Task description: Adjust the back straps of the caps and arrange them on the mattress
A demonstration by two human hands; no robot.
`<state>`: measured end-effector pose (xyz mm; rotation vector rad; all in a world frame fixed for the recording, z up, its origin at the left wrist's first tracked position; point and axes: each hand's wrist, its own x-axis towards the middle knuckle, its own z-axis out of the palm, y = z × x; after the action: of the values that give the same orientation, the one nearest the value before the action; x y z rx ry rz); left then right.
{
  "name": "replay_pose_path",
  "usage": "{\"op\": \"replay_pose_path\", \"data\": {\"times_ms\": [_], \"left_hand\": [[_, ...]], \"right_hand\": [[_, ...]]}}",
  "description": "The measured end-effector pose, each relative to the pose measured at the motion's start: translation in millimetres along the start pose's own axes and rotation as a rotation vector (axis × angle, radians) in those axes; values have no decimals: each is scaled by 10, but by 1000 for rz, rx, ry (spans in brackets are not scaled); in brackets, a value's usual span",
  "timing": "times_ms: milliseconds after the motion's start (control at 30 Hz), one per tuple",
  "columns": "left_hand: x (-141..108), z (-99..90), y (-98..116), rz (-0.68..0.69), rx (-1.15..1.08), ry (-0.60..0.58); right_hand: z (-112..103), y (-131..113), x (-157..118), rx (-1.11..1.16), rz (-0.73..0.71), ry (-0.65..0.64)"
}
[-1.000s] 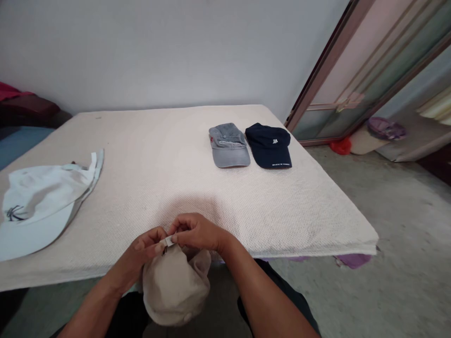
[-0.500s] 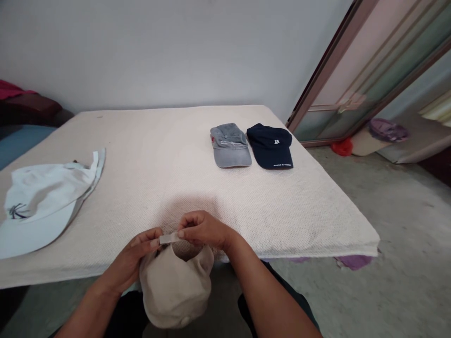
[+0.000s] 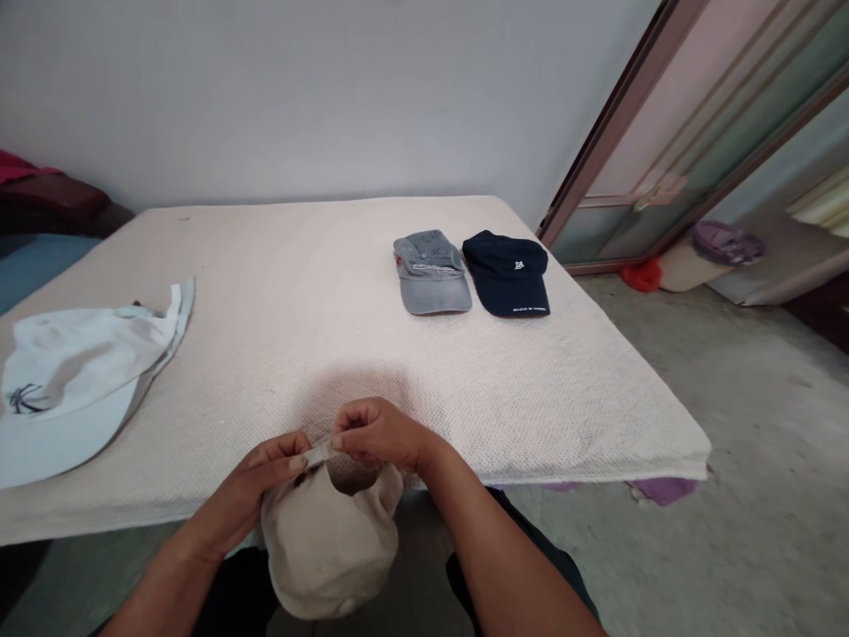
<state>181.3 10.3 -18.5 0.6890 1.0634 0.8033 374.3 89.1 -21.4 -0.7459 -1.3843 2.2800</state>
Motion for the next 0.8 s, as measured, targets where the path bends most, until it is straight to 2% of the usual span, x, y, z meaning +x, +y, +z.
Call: {"op": "replay_pose_path", "data": {"times_ms": [267,500,700,800], "left_hand": [[1,27,-1,-6,-101,-10],[19,18,-26,-4,-86,-85],[-11,39,-12,-40,-179,-72],[-26,35,-17,-62,-237,-104]], "right_hand": [[-20,-11,11,-5,71,-3],[-5,32,9,114,110,-110],[-21,16,2,54,101,-68],[-20,5,3,42,106,-59]]}}
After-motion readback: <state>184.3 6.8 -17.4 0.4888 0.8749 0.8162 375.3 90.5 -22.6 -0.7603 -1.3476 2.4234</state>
